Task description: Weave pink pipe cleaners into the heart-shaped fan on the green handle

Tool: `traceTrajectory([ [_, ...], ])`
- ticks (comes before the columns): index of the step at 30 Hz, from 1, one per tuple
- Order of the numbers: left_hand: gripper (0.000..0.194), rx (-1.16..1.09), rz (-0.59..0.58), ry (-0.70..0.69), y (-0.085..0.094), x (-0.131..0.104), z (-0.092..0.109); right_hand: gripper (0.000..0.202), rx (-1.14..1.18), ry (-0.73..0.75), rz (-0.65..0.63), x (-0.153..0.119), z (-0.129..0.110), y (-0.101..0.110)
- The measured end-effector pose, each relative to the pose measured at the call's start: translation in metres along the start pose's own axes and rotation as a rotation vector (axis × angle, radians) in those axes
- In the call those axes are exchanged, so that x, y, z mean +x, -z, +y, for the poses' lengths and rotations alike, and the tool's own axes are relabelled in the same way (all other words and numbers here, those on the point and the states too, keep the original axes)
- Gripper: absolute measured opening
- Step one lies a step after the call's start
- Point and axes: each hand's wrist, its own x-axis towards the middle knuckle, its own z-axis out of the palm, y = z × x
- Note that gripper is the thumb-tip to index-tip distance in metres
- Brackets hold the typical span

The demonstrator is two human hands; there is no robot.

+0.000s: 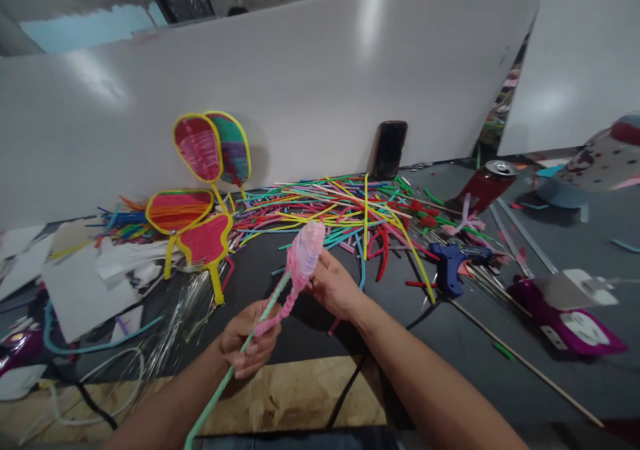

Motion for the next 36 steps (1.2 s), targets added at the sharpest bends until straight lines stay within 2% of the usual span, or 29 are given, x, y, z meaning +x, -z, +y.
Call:
traceTrajectory([
  [3, 0.026, -0.011, -0.012, 0.09, 0.0, 0.002, -0.001, 0.041, 0.052, 0.002, -0.04, -0.002, -0.008, -0.006],
  [6, 0.028, 0.043, 0.046, 0.106, -0.004, 0.008, -0.002, 0.034, 0.107, 0.065, 0.019, -0.002, -0.011, -0.004],
  [11, 0.041, 0.188, 0.265, -0.141, -0.008, 0.014, 0.003, 0.032, 0.094, 0.139, 0.083, -0.002, -0.014, 0.005],
  [15, 0.056, 0.226, 0.284, -0.304, -0.005, 0.012, 0.013, 0.03, 0.005, 0.112, 0.21, -0.002, -0.013, 0.006],
  [19, 0.049, 0.235, 0.289, -0.424, -0.007, 0.011, 0.018, 0.03, -0.114, 0.091, 0.284, -0.002, -0.004, 0.004],
  [26, 0.032, 0.303, 0.506, -0.449, -0.006, 0.012, 0.019, 0.03, -0.272, 0.114, 0.246, -0.004, 0.008, 0.003],
  [33, 0.033, 0.355, 0.573, -0.444, -0.003, 0.013, 0.018, 0.03, -0.229, 0.059, 0.236, -0.002, 0.008, 0.006],
  [36, 0.034, 0.356, 0.573, -0.475, -0.003, 0.014, 0.019, 0.029, -0.222, 0.005, 0.18, -0.002, 0.007, 0.009],
])
